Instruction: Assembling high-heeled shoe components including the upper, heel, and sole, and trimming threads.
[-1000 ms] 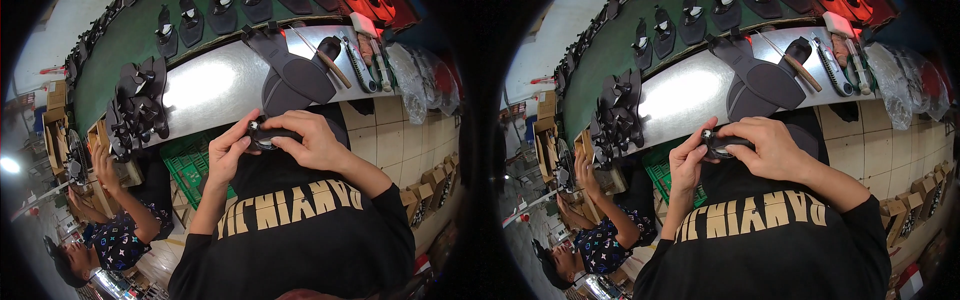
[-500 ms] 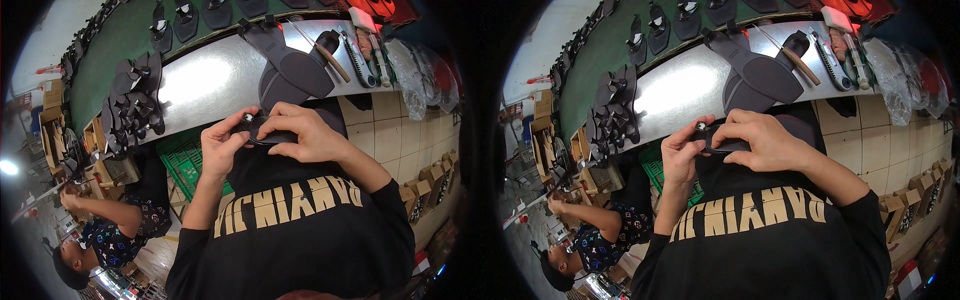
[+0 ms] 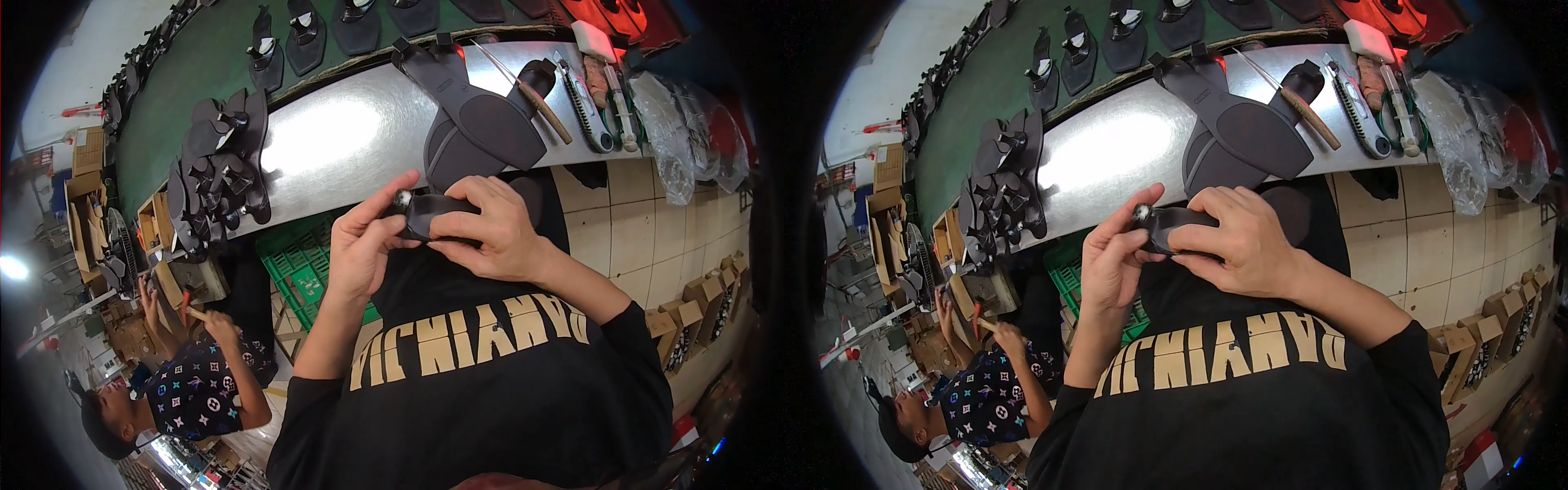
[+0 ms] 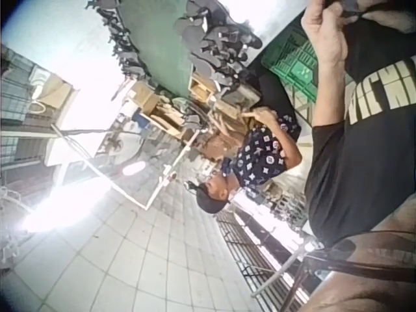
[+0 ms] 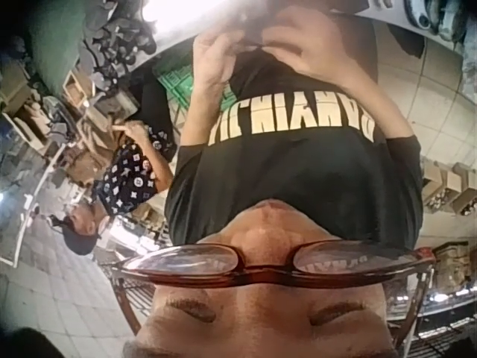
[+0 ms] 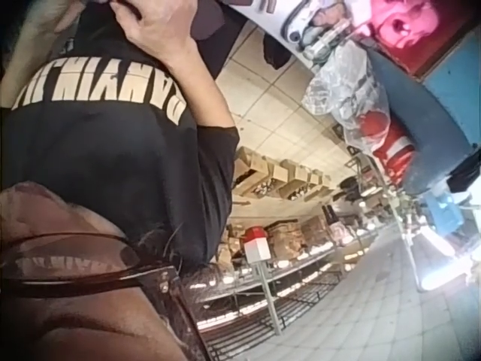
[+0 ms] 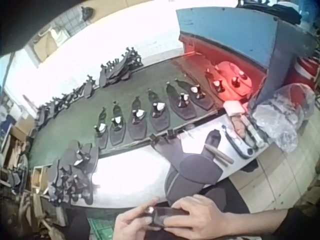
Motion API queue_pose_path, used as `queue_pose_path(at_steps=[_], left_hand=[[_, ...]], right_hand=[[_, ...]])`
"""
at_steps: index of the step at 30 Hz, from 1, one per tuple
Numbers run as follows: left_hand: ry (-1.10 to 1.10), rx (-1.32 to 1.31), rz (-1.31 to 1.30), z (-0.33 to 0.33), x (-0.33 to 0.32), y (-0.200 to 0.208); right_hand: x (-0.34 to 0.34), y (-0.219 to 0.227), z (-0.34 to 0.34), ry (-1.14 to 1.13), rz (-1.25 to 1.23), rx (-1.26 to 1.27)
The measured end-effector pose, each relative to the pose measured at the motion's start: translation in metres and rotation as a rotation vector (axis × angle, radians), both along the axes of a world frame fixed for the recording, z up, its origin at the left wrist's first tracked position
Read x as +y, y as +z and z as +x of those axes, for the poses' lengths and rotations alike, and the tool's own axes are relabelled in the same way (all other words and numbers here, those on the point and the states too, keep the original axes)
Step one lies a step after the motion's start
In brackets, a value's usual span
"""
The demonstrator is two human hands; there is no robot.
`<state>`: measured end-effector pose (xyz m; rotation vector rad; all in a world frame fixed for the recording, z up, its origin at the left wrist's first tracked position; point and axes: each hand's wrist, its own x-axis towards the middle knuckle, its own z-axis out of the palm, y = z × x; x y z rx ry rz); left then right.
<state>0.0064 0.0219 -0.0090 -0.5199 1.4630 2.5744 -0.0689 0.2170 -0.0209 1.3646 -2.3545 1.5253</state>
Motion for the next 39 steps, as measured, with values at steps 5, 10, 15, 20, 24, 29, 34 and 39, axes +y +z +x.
queue_pose_path(at_steps=[5,10,15,20,24,29,34,39], left_hand=[[-0.038,-0.024,-0.026,-0.007,-0.001,0.013],[-0.233,-0.156,-0.182,-0.007,-0.007,0.01],[-0.239,-0.13,-0.286,-0.005,0.0,0.005],[-0.21,-0.082,-0.354,-0.005,0.007,0.002],[-0.187,-0.047,-0.51,-0.007,0.012,0.006],[-0.15,0.081,-0.571,-0.002,-0.001,0.012],[0.191,0.033,-0.191,0.02,-0.039,-0.006],[0.267,-0.254,0.069,0.034,-0.043,-0.044]], right_hand=[[0.004,0.01,-0.004,-0.003,0.051,0.083],[0.005,0.008,-0.001,-0.068,0.028,-0.066],[0.005,0.009,0.001,-0.074,0.064,-0.119],[0.005,0.007,-0.006,-0.057,0.055,-0.176],[0.006,0.011,-0.02,0.06,0.067,-0.598],[0.005,0.03,-0.051,0.282,0.152,-0.687],[0.017,0.033,-0.108,-0.521,-0.178,0.039],[0.029,-0.03,-0.112,-0.641,0.531,0.301]])
